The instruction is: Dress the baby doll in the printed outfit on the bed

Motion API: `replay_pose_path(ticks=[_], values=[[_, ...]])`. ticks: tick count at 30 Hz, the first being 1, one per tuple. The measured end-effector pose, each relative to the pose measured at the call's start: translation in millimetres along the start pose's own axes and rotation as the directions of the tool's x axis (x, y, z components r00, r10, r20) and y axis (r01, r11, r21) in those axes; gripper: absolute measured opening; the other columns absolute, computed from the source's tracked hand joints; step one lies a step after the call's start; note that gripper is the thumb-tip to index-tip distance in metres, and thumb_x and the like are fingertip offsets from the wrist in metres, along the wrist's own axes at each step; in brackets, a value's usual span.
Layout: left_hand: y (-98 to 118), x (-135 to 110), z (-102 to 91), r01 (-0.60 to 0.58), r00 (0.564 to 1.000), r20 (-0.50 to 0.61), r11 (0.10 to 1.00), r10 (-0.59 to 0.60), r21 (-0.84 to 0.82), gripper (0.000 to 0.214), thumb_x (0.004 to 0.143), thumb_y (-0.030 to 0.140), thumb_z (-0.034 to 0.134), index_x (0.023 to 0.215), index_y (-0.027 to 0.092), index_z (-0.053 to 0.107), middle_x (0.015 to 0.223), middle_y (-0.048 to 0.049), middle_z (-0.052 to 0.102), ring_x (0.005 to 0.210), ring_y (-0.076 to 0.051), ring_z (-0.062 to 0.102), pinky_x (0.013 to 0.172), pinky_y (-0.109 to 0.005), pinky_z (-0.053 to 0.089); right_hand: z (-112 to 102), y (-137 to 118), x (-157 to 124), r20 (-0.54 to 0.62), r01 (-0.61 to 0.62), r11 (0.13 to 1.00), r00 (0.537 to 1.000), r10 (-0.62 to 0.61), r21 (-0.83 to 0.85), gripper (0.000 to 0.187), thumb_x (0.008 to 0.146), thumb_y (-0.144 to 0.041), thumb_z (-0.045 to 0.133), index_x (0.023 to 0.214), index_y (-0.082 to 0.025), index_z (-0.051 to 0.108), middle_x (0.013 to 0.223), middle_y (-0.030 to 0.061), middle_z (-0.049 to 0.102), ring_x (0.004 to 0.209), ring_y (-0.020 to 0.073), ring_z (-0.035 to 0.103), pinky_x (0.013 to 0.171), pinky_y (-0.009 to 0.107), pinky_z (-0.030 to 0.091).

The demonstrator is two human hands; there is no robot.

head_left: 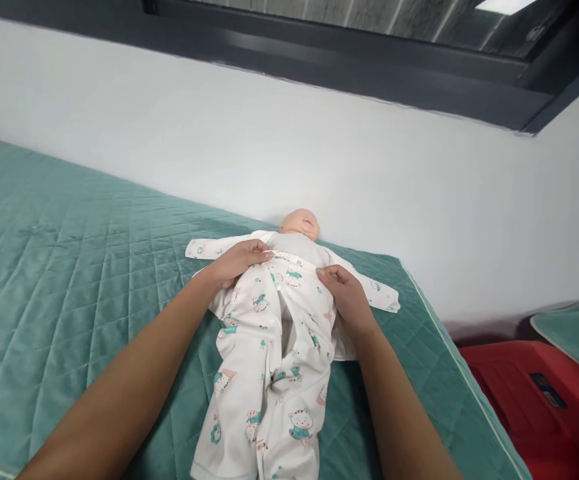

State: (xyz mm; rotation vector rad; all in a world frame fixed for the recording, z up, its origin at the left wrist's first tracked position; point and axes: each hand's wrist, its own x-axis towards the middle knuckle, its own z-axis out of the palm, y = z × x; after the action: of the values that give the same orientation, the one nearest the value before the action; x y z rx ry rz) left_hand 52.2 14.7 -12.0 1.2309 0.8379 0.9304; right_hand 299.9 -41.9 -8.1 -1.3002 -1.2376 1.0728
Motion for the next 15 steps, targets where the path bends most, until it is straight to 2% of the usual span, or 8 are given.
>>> replay_pose_path(ticks=[3, 5, 10, 15], values=[[1, -11, -5.1, -0.006, 1.0, -0.009, 0.999, 0.005, -0.037, 0.033, 0.069, 0.041, 0.077, 0.08, 0.017, 0.058, 0.071, 0.0038, 0.05, 0.06, -0.008, 0.042, 0.056, -0.022, 0.032, -6, 1, -2, -0.058, -0.054, 0.98, 0.996, 0.067, 0.191, 0.035, 0.067, -0.046, 0.081, 0.069, -0.021, 0.057, 0.066, -0.0038, 0.055, 0.059, 0.0118, 0.044, 0.056, 0.026, 0.036], [4, -18, -8.7, -0.017, 1.0, 0.005, 0.999, 0.017, -0.047, 0.031, 0.071, 0.04, 0.076, 0.08, 0.016, 0.06, 0.072, 0.003, 0.052, 0.063, -0.009, 0.043, 0.058, -0.022, 0.033, -9, 0, -3, -0.081, -0.071, 0.968, 0.992, 0.093, 0.242, 0.034, 0.067, -0.044, 0.082, 0.068, -0.021, 0.057, 0.066, -0.0038, 0.055, 0.059, 0.0117, 0.044, 0.055, 0.026, 0.036], [7, -25, -13.5, 0.007, 1.0, 0.001, 0.999, -0.007, -0.036, 0.031, 0.073, 0.043, 0.073, 0.076, 0.016, 0.058, 0.07, 0.0026, 0.051, 0.063, -0.01, 0.043, 0.059, -0.023, 0.034, -17, -1, -5, -0.137, -0.105, 0.967, 0.981, 0.14, 0.234, 0.035, 0.064, -0.043, 0.083, 0.066, -0.021, 0.057, 0.061, -0.0039, 0.052, 0.055, 0.0115, 0.042, 0.052, 0.026, 0.033], [2, -26, -18.6, 0.013, 1.0, 0.006, 0.999, -0.013, 0.032, 0.032, 0.075, 0.046, 0.071, 0.08, 0.016, 0.06, 0.071, 0.0026, 0.053, 0.063, -0.01, 0.045, 0.06, -0.023, 0.036, -19, 2, -5, -0.182, -0.094, 0.982, 0.975, 0.124, 0.166, 0.038, 0.062, -0.049, 0.083, 0.064, -0.022, 0.055, 0.057, -0.0045, 0.052, 0.052, 0.0123, 0.041, 0.051, 0.028, 0.031]])
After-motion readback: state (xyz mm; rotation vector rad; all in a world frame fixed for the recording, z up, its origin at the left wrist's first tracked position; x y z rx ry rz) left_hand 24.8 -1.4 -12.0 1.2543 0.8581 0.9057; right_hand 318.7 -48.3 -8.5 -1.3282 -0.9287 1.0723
